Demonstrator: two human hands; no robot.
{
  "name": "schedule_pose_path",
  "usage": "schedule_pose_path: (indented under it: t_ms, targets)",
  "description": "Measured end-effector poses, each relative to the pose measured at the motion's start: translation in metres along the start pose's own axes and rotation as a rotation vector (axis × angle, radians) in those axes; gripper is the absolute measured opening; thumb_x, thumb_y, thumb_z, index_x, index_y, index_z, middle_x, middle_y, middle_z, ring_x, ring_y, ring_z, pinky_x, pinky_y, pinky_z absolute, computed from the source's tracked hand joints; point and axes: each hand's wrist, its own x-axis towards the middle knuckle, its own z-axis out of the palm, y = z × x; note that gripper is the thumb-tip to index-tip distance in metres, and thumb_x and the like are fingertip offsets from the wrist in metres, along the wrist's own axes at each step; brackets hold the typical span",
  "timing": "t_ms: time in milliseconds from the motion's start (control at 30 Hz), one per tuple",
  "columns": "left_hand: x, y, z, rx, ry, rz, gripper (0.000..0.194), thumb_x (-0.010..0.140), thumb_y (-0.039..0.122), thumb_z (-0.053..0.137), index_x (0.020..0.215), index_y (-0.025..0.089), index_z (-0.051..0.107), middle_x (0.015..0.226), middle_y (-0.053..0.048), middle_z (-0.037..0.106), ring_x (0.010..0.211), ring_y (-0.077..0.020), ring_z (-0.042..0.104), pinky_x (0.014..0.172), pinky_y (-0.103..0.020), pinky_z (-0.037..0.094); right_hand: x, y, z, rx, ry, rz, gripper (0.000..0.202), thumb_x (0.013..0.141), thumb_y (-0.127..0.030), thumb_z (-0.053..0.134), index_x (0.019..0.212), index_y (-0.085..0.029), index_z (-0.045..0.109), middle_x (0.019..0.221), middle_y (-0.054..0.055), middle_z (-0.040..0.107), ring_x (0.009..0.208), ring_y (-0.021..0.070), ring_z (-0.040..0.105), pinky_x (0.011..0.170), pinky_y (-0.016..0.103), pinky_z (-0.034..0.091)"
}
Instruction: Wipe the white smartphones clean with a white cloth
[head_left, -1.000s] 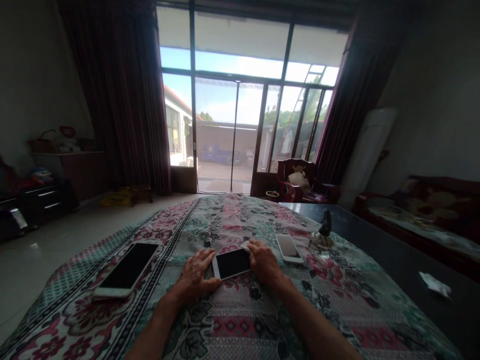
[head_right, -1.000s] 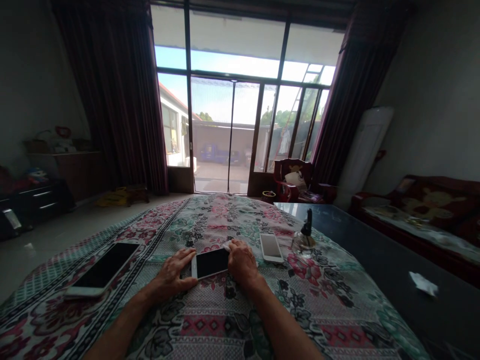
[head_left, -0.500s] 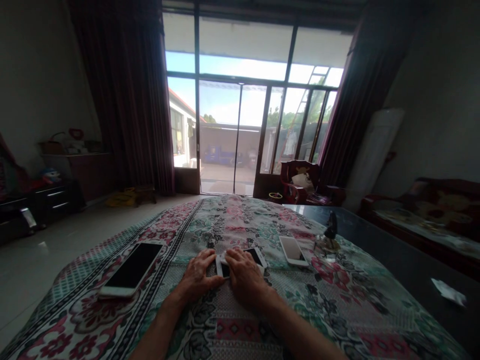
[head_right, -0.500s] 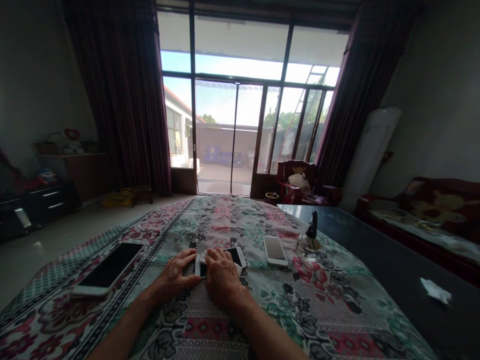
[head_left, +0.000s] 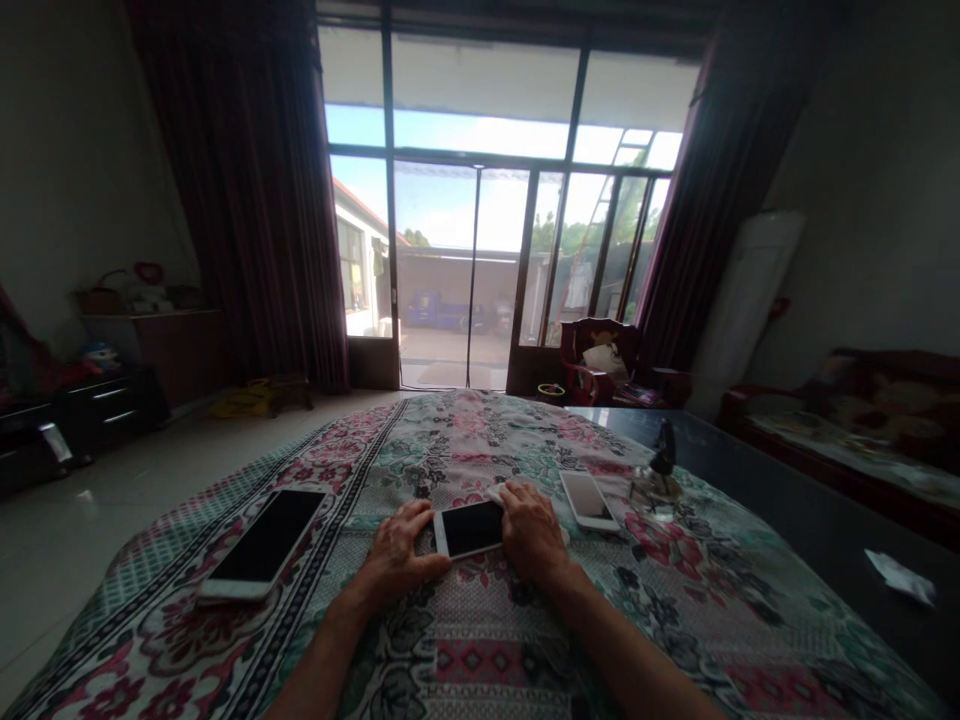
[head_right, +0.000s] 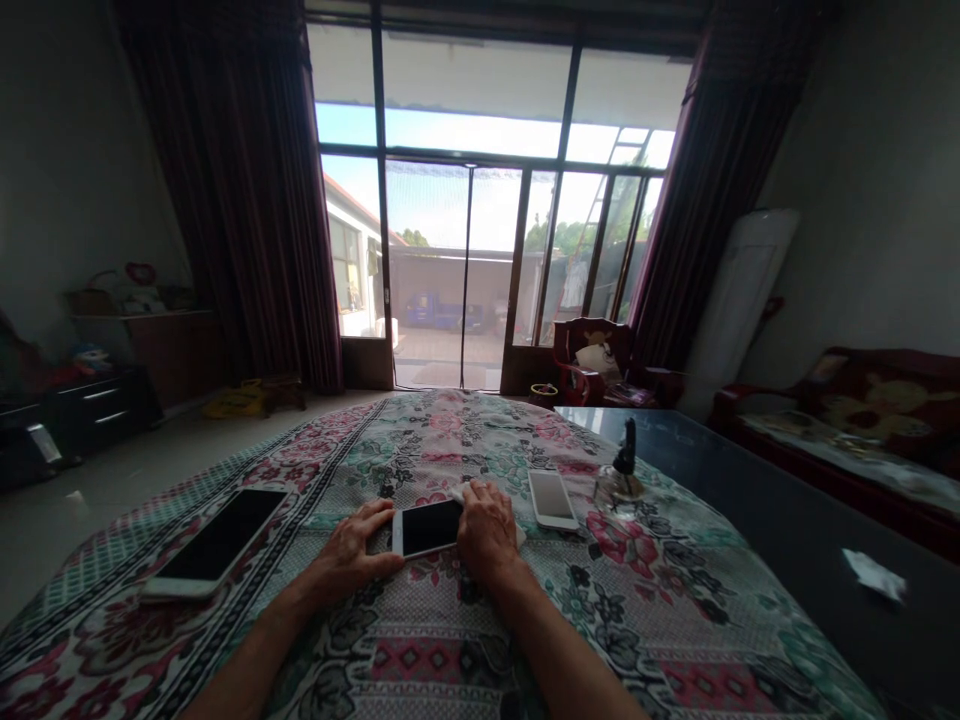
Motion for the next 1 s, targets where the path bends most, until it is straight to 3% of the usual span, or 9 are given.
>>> schedule_pose_path:
  t_ms: [133, 400, 500, 600, 733, 833, 1000]
  targets:
    - [0.001, -0.003, 0.002, 0.008, -0.013, -0.001, 0.064, 0.068, 0.041, 0.067, 0.126, 0.015, 0.058, 0.143, -0.013, 0.047, 0.136, -0.0291, 0.037, 0.112, -0.041, 0.027, -0.004, -0.01, 0.0, 0.021, -0.034, -0.066, 0.043, 0.091, -0.024, 0.035, 0.129, -0.016, 0.055, 0.143, 0.009, 0.046, 0.134, 0.0248, 0.036, 0.11, 0.039, 0.022]
    - [0.004, -0.014, 0.011, 0.012, 0.013, 0.016, 0.063, 0.069, 0.041, 0.066, 0.128, 0.019, 0.057, 0.144, -0.011, 0.047, 0.136, -0.0268, 0.037, 0.112, -0.04, 0.027, -0.025, -0.044, 0.001, 0.157, -0.105, -0.418, 0.041, 0.094, -0.029, 0.033, 0.132, -0.025, 0.05, 0.143, 0.004, 0.045, 0.134, 0.0216, 0.034, 0.111, 0.04, 0.019]
    - [0.002, -0.01, 0.007, 0.01, 0.001, 0.014, 0.063, 0.069, 0.042, 0.066, 0.126, 0.019, 0.057, 0.143, -0.011, 0.048, 0.136, -0.0278, 0.037, 0.112, -0.04, 0.028, -0.021, -0.038, -0.001, 0.131, -0.1, -0.362, 0.038, 0.094, -0.029, 0.036, 0.127, -0.026, 0.055, 0.144, 0.004, 0.044, 0.135, 0.0237, 0.032, 0.11, 0.044, 0.017]
    - [0.001, -0.003, 0.001, 0.015, -0.019, 0.003, 0.06, 0.069, 0.041, 0.066, 0.125, 0.018, 0.059, 0.143, -0.011, 0.048, 0.136, -0.0282, 0.037, 0.111, -0.04, 0.028, -0.013, -0.024, -0.007, 0.057, -0.036, -0.2, 0.034, 0.091, -0.026, 0.04, 0.117, -0.022, 0.062, 0.146, 0.007, 0.041, 0.136, 0.0283, 0.028, 0.109, 0.048, 0.015]
    - [0.001, 0.004, -0.004, 0.033, -0.036, -0.005, 0.06, 0.069, 0.04, 0.065, 0.124, 0.018, 0.059, 0.143, -0.011, 0.048, 0.135, -0.0287, 0.038, 0.11, -0.04, 0.029, -0.005, -0.006, -0.013, 0.004, 0.078, -0.065, 0.028, 0.089, -0.022, 0.042, 0.102, -0.02, 0.067, 0.124, 0.01, 0.057, 0.117, 0.0257, 0.045, 0.101, 0.039, 0.027]
    - [0.002, 0.004, -0.004, 0.042, -0.041, -0.004, 0.06, 0.069, 0.04, 0.065, 0.124, 0.017, 0.059, 0.143, -0.012, 0.047, 0.135, -0.0293, 0.038, 0.11, -0.039, 0.03, -0.003, 0.0, -0.014, 0.032, 0.085, -0.071, 0.026, 0.088, -0.018, 0.043, 0.094, -0.021, 0.068, 0.107, 0.008, 0.061, 0.099, 0.0211, 0.052, 0.091, 0.031, 0.035]
    - [0.003, 0.002, -0.002, 0.028, -0.033, -0.004, 0.061, 0.068, 0.04, 0.067, 0.124, 0.016, 0.059, 0.143, -0.012, 0.047, 0.135, -0.0283, 0.037, 0.111, -0.038, 0.029, -0.004, -0.008, -0.01, 0.144, 0.099, -0.103, 0.028, 0.088, -0.014, 0.042, 0.099, -0.019, 0.067, 0.105, 0.006, 0.064, 0.101, 0.0177, 0.054, 0.093, 0.025, 0.036]
